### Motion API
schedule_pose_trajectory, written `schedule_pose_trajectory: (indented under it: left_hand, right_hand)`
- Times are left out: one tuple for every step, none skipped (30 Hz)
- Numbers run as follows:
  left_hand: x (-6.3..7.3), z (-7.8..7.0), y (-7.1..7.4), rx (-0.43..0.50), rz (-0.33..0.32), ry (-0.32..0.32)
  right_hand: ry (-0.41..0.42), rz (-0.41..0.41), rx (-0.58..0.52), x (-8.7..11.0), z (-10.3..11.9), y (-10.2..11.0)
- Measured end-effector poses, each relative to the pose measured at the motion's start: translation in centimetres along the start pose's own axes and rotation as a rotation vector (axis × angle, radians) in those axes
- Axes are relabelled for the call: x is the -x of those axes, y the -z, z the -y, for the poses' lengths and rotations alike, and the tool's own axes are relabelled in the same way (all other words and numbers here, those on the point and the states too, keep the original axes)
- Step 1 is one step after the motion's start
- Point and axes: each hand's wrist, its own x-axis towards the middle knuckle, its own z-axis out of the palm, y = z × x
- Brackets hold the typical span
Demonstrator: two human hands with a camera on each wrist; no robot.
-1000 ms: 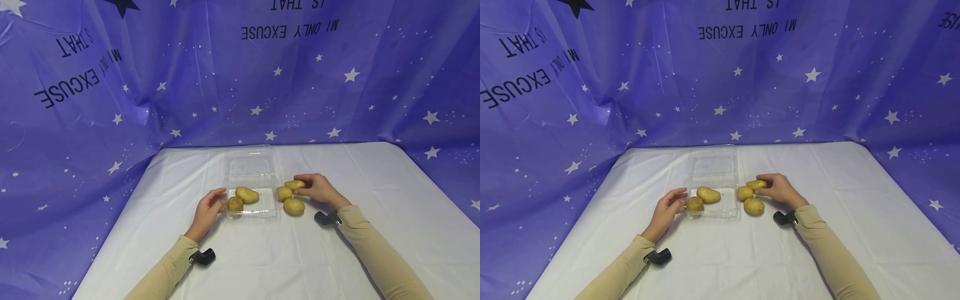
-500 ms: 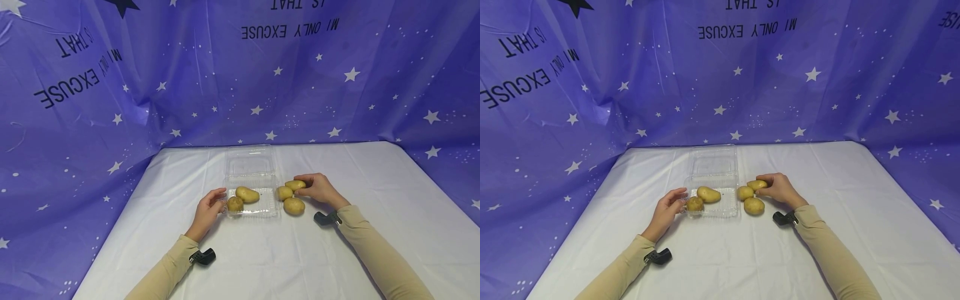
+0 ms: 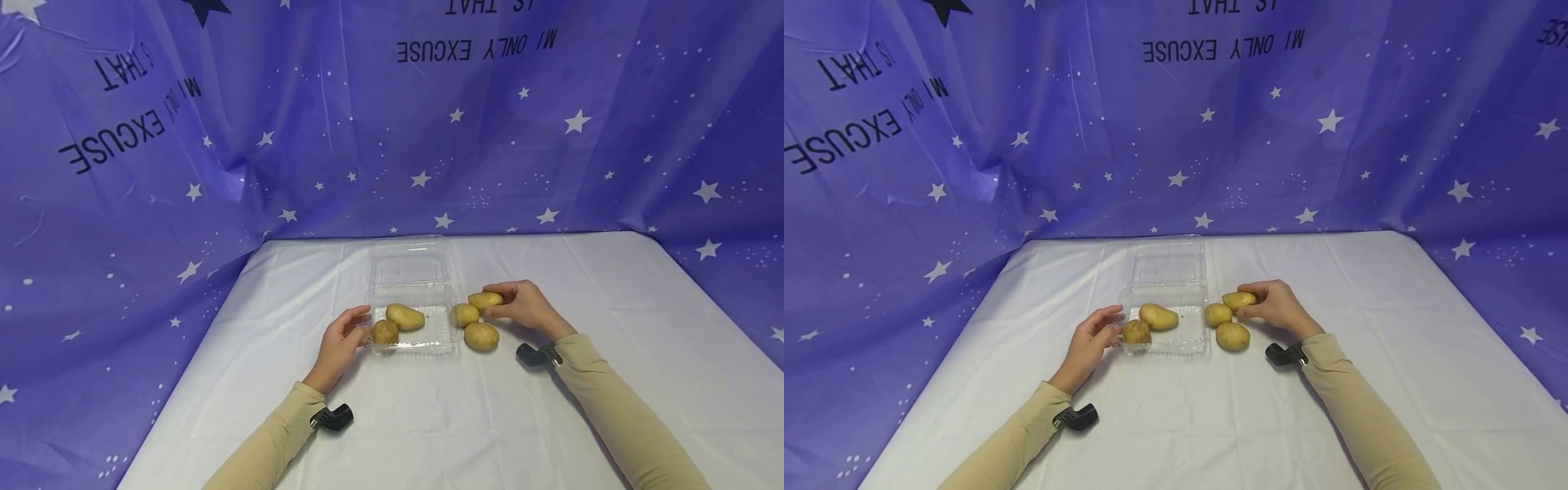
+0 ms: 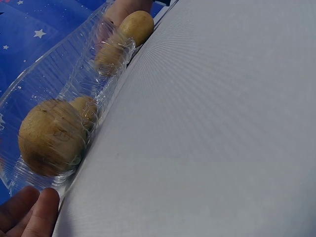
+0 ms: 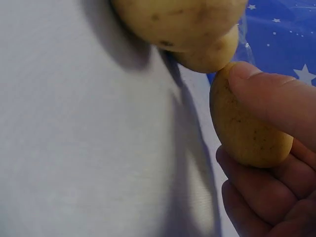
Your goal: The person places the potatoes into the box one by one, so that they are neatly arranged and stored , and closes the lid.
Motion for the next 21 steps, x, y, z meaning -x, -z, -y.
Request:
schedule_pose_trajectory:
  left_hand:
    - [0.0, -0.1, 0.0, 0.001, -0.003, 0.005]
    - [0.0, -0.1, 0.0, 0.001, -0.005, 0.006]
    - [0.0, -0.1, 0.0, 0.000, -0.007, 0.008]
    - [0.0, -0.1, 0.0, -0.001, -0.007, 0.006]
    - [0.0, -0.1, 0.0, 0.001, -0.007, 0.006]
    - [0.0, -0.1, 0.0, 0.003, -0.008, 0.007]
    - [0.0, -0.1, 0.0, 0.006, -0.005, 0.007]
    - [0.0, -0.1, -0.1, 0.008, -0.002, 0.009]
    - [0.0, -0.1, -0.1, 0.010, 0.000, 0.010]
    - [0.1, -0.1, -0.2, 0.013, 0.001, 0.010]
    - [0.1, -0.1, -0.2, 0.016, 0.002, 0.015]
    - [0.1, -0.1, -0.3, 0.017, 0.002, 0.014]
    - [0.0, -0.1, -0.3, 0.019, 0.005, 0.012]
    - [0.0, -0.1, -0.3, 0.018, 0.007, 0.010]
    - [-0.1, 0.0, -0.3, 0.017, 0.010, 0.005]
    - [-0.1, 0.0, -0.3, 0.014, 0.010, 0.003]
    - [-0.2, 0.0, -0.2, 0.012, 0.011, 0.000]
    - [-0.2, 0.0, -0.2, 0.010, 0.009, -0.002]
    - [-0.2, 0.0, -0.2, 0.007, 0.007, 0.000]
    - [-0.2, 0.0, -0.1, 0.005, 0.004, 0.003]
    - [-0.1, 0.0, -0.1, 0.003, 0.000, 0.005]
  right_hand:
    - [0.003, -0.003, 0.007, 0.0, 0.0, 0.1]
    - [0.004, -0.006, 0.010, 0.0, 0.1, 0.1]
    - [0.006, -0.010, 0.018, 0.0, 0.2, 0.2]
    - [0.006, -0.012, 0.021, 0.0, 0.3, 0.3]
    - [0.006, -0.013, 0.023, 0.0, 0.4, 0.3]
    - [0.006, -0.013, 0.025, 0.0, 0.5, 0.4]
    - [0.003, -0.014, 0.027, 0.1, 0.6, 0.5]
    - [-0.001, -0.012, 0.020, 0.1, 0.6, 0.6]
    - [-0.001, -0.013, 0.014, 0.2, 0.7, 0.7]
    - [-0.002, -0.015, 0.010, 0.2, 0.7, 0.8]
    - [-0.003, -0.016, 0.003, 0.3, 0.8, 0.9]
    - [-0.004, -0.017, -0.005, 0.4, 0.9, 1.0]
    - [-0.006, -0.018, -0.014, 0.4, 1.0, 1.1]
    - [-0.008, -0.021, -0.022, 0.4, 1.2, 1.3]
    - [-0.010, -0.025, -0.034, 0.5, 1.4, 1.4]
    - [-0.012, -0.027, -0.047, 0.4, 1.7, 1.4]
    - [-0.016, -0.027, -0.063, 0.4, 2.0, 1.5]
    - [-0.018, -0.026, -0.075, 0.3, 2.2, 1.5]
    - [-0.016, -0.025, -0.089, 0.2, 2.5, 1.5]
    - [-0.008, -0.024, -0.097, 0.1, 2.9, 1.5]
    - [-0.002, -0.022, -0.108, -0.1, 3.2, 1.4]
